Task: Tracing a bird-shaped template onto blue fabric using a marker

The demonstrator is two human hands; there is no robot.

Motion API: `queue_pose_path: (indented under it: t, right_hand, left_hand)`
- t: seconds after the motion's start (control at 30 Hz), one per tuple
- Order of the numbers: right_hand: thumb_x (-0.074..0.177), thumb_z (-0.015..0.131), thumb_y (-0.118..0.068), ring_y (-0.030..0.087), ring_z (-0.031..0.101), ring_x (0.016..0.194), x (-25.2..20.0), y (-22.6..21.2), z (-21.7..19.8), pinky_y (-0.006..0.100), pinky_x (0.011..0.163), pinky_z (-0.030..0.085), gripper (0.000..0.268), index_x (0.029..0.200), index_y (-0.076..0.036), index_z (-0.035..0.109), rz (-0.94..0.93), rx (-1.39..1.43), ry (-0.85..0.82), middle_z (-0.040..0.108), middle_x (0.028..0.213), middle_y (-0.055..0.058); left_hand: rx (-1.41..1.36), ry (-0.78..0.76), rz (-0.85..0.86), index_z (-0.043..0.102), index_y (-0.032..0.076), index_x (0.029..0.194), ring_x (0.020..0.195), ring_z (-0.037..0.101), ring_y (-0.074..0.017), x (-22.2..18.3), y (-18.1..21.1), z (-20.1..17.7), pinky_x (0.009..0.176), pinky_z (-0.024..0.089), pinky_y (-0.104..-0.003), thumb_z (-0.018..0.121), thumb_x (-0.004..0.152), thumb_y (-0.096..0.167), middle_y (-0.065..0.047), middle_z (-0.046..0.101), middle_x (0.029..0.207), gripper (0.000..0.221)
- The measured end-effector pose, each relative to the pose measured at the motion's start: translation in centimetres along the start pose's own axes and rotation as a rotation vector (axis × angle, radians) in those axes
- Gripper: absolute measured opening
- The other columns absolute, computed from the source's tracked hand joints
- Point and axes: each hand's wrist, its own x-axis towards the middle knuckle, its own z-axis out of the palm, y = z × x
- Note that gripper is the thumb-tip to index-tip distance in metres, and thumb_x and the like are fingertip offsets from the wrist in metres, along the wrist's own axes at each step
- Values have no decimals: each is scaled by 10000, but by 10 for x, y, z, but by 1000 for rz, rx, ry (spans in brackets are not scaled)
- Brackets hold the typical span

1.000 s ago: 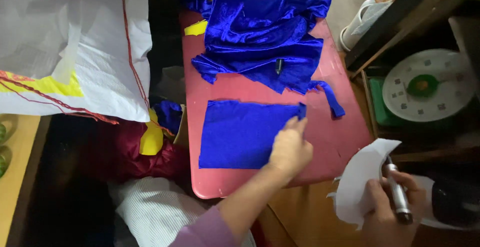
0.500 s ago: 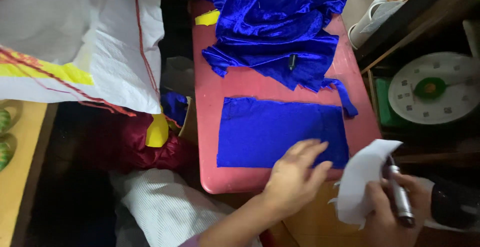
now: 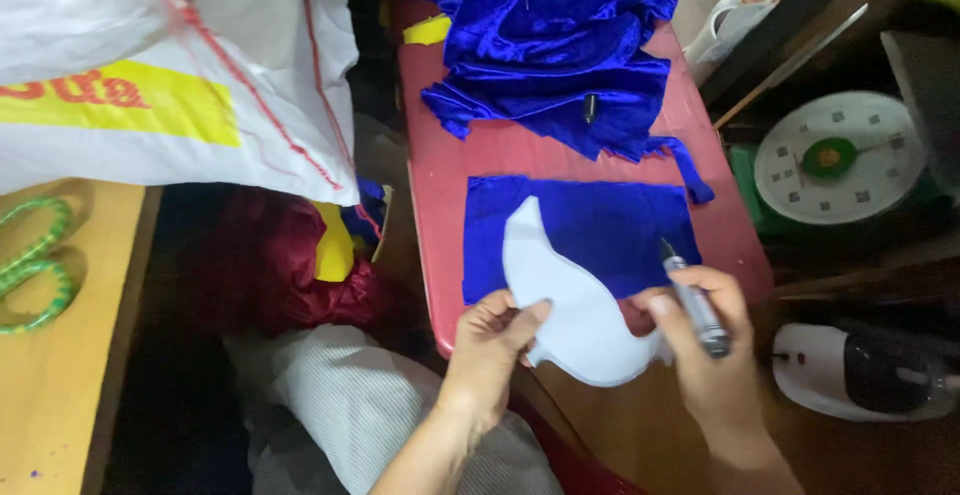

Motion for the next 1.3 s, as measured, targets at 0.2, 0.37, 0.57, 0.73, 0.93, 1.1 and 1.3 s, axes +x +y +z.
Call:
queue_pose_path:
  t: [0.2, 0.37, 0.57, 0.73, 0.93, 1.1, 1.3]
  right_hand:
    - [872, 669, 34, 371, 717, 1034, 6, 23, -6, 418, 849, 628, 489, 1294, -80, 449, -146, 403, -162, 662, 1215, 330]
    - [867, 623, 54, 511, 423, 1472, 9, -11, 23, 600, 1200, 391, 636, 1381, -202, 351, -231, 660, -519, 337, 1628, 323]
    - [872, 750, 5, 237, 638, 784, 19, 8, 35, 360, 650, 547, 620, 1398, -177, 475, -142, 998, -669, 539, 1458, 350]
    - [785, 792, 6, 349, 740, 1079, 38, 29, 29, 493, 1077, 568, 632, 1310, -88, 453, -329, 743, -481, 754, 1026, 208]
    - [889, 816, -169, 326, 701, 902, 39, -4, 19, 405, 717, 585, 605, 1293, -155, 366, -49, 773, -587, 657, 1089, 178]
    - [664, 638, 81, 240, 595, 691, 64, 35, 24, 349, 579, 474, 614, 1216, -139, 487, 59, 676, -317, 641, 804, 106]
    - [776, 714, 46, 223, 639, 888, 99, 37, 36, 333, 860, 498, 570, 1283, -42, 471, 78, -108, 80, 661, 993, 168]
  left_hand:
    - [-389, 7, -330, 766, 65, 1003, 533, 586, -87, -16, 18, -11, 353, 394, -147, 801, 862, 80, -41, 692, 762, 146]
    - [-421, -296, -416, 730, 23, 1182, 745, 749, -211, -38, -6, -10, 631, 622, -330, 786, 857, 225, -142, 782, 991, 387]
    - [-463, -426, -472, 696, -42, 1191, 708, 729, -176, -50, -17, -9, 621, 591, -268, 751, 940, 194, -127, 757, 927, 349]
    - [-447, -386, -523, 730, 8, 1173, 751, 746, -183, -42, -21, -3, 692, 610, -319, 765, 922, 215, -109, 776, 964, 327]
    - [-484, -476, -559, 721, 15, 1106, 754, 719, -104, -27, -21, 15, 697, 536, -188, 768, 945, 208, -45, 755, 937, 255]
    - [-468, -656, -647, 537, 3, 1525, 832, 708, -99, 76, -222, -38, 743, 506, -170, 577, 1089, 296, -96, 729, 1136, 527]
    - [263, 104, -651, 794, 157, 1018, 593, 684, -37, 14, 10, 28, 606, 531, -147, 631, 876, 309, 16, 760, 793, 264]
